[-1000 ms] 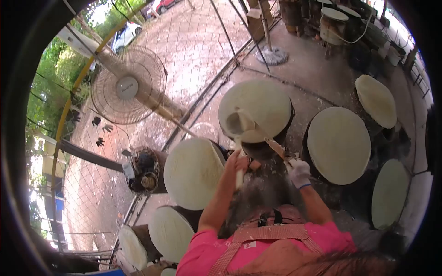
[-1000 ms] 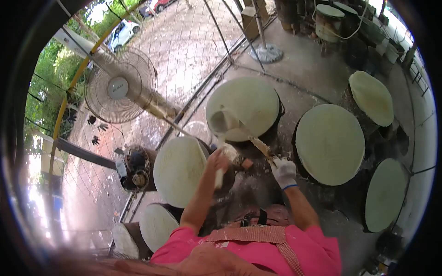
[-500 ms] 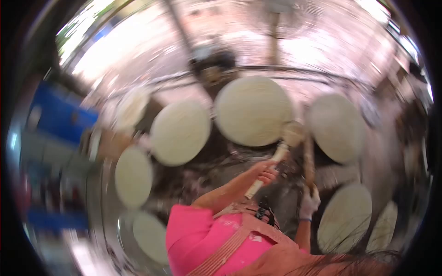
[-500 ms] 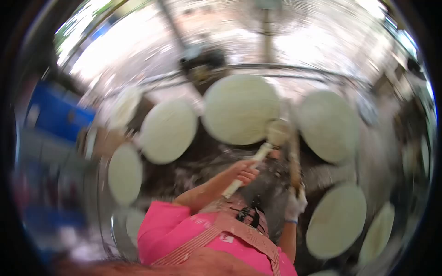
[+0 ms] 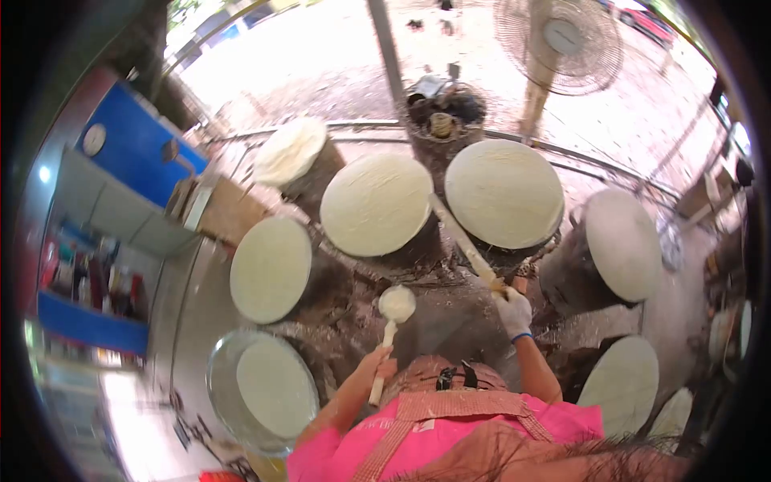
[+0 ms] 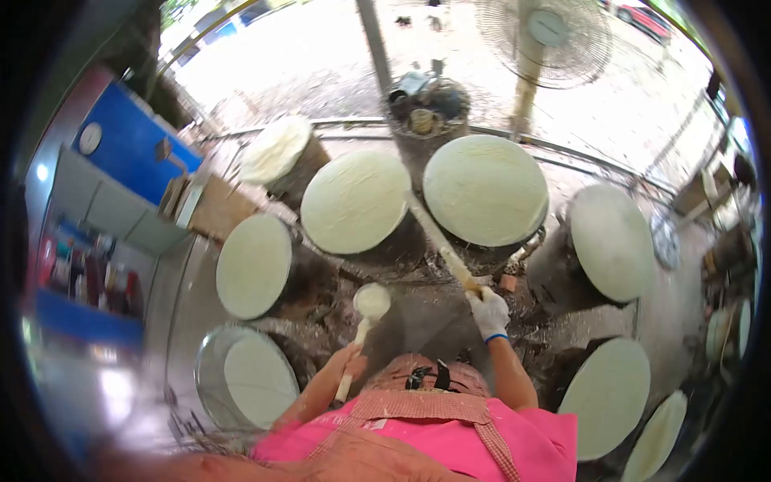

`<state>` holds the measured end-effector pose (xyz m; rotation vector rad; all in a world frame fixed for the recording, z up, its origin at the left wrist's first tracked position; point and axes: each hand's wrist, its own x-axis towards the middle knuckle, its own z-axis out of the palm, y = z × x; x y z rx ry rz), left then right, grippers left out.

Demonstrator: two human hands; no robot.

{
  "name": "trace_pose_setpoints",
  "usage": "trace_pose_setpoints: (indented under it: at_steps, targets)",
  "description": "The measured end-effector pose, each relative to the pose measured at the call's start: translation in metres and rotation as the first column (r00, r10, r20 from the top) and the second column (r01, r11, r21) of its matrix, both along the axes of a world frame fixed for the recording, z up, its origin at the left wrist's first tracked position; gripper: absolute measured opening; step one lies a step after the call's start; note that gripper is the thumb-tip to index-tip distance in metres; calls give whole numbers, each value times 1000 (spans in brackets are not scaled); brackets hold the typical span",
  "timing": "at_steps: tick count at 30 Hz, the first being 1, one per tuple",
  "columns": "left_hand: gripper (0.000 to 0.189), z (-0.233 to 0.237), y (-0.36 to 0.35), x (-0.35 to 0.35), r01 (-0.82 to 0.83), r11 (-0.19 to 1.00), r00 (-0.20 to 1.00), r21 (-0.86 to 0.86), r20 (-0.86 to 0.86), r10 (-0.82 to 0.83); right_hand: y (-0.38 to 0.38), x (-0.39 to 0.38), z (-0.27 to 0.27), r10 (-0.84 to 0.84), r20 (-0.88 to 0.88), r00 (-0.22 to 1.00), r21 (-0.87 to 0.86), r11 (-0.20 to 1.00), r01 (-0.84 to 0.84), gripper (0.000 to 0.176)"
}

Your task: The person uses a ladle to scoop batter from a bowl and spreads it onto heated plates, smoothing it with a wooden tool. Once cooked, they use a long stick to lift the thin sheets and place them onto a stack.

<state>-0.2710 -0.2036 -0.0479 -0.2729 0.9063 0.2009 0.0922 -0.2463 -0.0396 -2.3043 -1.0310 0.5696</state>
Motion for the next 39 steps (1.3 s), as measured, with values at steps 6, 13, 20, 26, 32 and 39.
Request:
trace_pose_setpoints:
  at_steps: [6, 13, 20, 26, 32, 39]
  targets:
    - [35, -8, 40, -43, 47, 922, 956, -383, 284, 69, -37, -42, -31, -284, -193, 939, 22, 956, 293, 33]
    - [27, 2, 140, 97, 244, 831, 960, 500, -7, -278, -65, -38, -44, -253, -500, 828, 347, 818, 459, 37]
    - [21, -6, 217, 305, 26, 847, 983, 531, 138, -117, -21, 4, -21, -300, -477, 826, 184, 885, 428, 34]
    - [18, -22, 218, 332, 4, 868, 997, 496, -67, 34, 13, 24, -8, -263, -390, 882, 136, 931, 338, 31]
    - [17, -26, 237, 307, -70, 935, 997, 347, 59, 53, 22, 34, -14, -175, 135, 975, -49, 982, 182, 25]
    - [32, 29, 254, 231, 55, 967, 839, -250, 537, 91, 36, 26, -20, -213, 158, 964, -10, 976, 217, 26]
